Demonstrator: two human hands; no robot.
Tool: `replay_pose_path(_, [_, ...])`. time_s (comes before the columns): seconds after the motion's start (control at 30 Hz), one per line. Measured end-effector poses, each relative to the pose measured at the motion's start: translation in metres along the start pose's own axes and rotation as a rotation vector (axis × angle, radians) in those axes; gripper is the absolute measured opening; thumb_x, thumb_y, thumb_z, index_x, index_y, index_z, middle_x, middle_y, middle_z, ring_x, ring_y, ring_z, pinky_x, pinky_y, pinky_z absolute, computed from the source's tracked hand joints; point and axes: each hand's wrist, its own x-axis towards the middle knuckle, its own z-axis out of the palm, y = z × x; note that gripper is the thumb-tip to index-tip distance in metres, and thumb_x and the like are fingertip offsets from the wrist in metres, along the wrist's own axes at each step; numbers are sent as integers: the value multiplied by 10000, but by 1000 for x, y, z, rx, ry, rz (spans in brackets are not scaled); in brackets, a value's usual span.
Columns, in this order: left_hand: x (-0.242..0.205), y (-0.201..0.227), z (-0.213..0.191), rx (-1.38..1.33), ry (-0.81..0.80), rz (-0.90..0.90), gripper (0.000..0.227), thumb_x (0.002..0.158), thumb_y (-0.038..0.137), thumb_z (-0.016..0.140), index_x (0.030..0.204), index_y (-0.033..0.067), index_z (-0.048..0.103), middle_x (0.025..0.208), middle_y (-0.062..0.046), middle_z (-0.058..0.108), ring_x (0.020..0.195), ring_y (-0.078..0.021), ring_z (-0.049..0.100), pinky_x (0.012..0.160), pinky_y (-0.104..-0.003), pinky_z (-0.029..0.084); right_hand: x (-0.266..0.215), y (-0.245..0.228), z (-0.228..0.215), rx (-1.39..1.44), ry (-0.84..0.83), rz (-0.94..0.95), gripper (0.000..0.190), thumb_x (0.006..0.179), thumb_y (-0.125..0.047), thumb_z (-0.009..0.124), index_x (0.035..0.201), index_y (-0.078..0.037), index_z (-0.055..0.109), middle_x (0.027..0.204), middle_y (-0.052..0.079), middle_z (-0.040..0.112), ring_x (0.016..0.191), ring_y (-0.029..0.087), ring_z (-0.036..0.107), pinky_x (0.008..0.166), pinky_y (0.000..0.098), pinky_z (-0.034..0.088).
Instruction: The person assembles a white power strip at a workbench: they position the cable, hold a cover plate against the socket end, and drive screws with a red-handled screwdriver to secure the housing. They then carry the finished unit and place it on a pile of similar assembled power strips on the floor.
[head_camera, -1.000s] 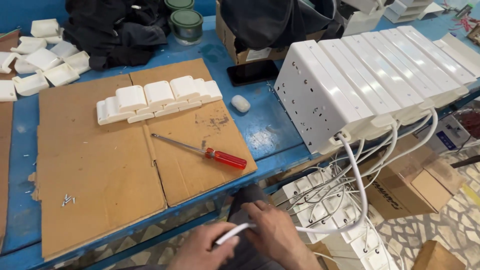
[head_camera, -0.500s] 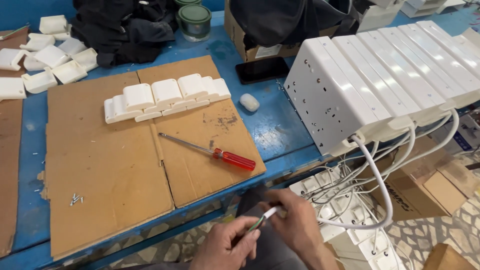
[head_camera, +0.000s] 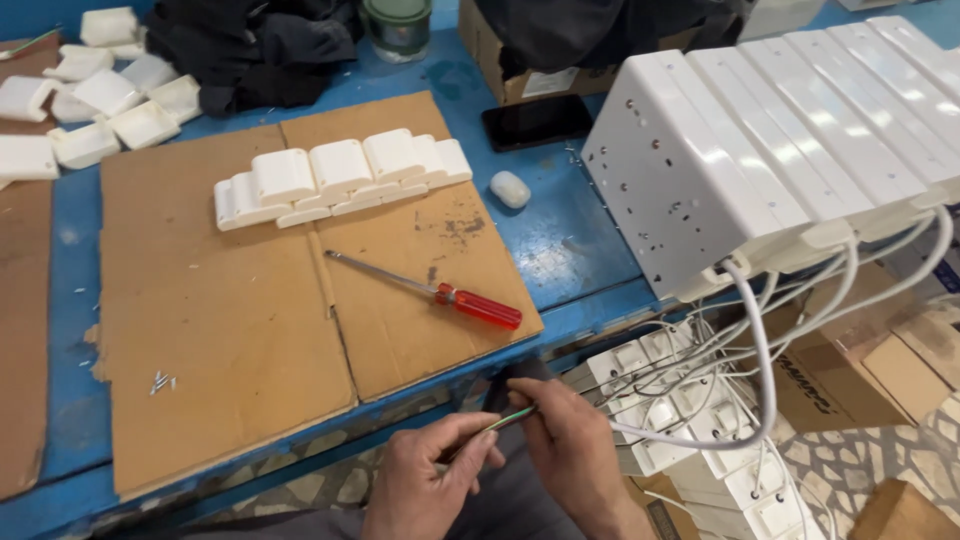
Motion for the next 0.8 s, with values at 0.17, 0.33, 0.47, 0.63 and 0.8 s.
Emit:
replay_pose_path(0.17, [-7,11,1,45,57,190,180,911,112,717,1065,52,787,772,-37,808,549,-93,700,502,-260,556,-14,27,5,301,-48,328,281,922,-24,647,1192,-58,720,875,63,798,697,131,715,579,290,569])
replay_pose_path(0.33, [-8,9,-12,18,19,222,141,953,137,720,1038,34,766,770,-62,788,641,-97,736,564,-255,566,-18,56,-7,373,-292,557,279,915,-42,635,1176,-61,735,779,62,807,618,103,692,526,275,545])
replay_pose_path(0.47, [-9,-6,-18,18,107,217,149,931,149,752,1006,23,774,770,-64,785,671,-100,736,577,-261,567,-11,40,-3,326,-375,457,278,860,-66,714,1135,-55,752,785,53,813,652,89,736,578,259,599])
replay_pose_path(0.63, [-6,-16,-22,45,332,287,121,888,115,777,979,36,769,828,-44,807,768,-49,739,685,-229,586,-4,-21,8,145,-303,413,327,830,-188,804,1138,-97,743,871,41,798,709,145,705,563,294,557])
replay_pose_path(0.8, [3,-13,-18,-5,304,118,182,897,104,749,1064,33,757,837,-45,776,729,-58,682,655,-219,561,-26,-37,30,96,-21,144,463,864,-115,794,1285,-40,619,1174,159,704,1048,321,704,857,389,581])
